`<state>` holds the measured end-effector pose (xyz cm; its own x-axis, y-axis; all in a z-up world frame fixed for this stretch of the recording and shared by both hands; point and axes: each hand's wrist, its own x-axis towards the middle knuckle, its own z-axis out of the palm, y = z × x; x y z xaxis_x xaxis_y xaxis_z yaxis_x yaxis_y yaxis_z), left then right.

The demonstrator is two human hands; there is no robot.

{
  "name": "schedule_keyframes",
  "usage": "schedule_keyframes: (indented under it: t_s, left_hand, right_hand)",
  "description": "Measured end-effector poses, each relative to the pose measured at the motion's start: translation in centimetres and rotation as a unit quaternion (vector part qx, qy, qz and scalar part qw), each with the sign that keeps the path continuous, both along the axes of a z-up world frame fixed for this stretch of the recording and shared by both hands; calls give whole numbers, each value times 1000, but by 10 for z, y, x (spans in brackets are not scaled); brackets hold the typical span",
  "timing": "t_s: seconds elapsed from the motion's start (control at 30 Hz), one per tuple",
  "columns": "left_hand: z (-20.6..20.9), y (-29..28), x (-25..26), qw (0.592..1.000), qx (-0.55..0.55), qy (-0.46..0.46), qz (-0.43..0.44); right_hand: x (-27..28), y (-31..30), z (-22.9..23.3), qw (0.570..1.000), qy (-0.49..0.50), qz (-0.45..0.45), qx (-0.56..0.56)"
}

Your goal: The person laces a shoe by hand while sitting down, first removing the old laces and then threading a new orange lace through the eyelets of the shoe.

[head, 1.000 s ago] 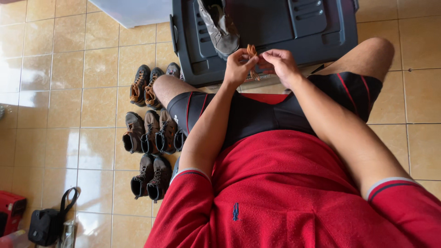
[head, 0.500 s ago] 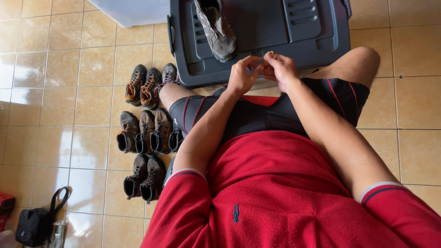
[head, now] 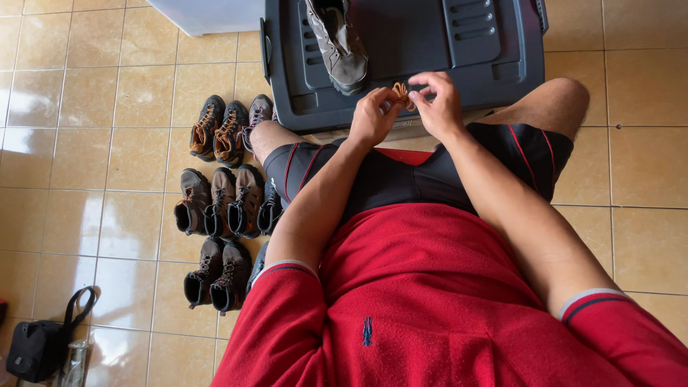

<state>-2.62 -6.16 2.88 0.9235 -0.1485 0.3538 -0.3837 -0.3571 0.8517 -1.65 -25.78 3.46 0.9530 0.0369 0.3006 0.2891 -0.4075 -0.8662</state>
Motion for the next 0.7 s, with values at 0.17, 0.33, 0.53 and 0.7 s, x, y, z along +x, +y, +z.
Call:
schedule_keyframes:
  t_s: [0.17,0.33,0.53,0.7]
  left_hand:
    - [-7,-1,4,998,-31,-53,23]
    - [-7,-4,2,973,-139,185,-15]
    - [10,-4,2,950,-192,244,-36]
    - [-14,-1,10,949,-211,220,-78]
  right_hand:
    - [1,9,-15,991,105,68,53]
    - [2,1,-19,976,183,97,68]
    - [7,4,-34,978,180,97,26]
    - [-10,11,7,965,196,101,139]
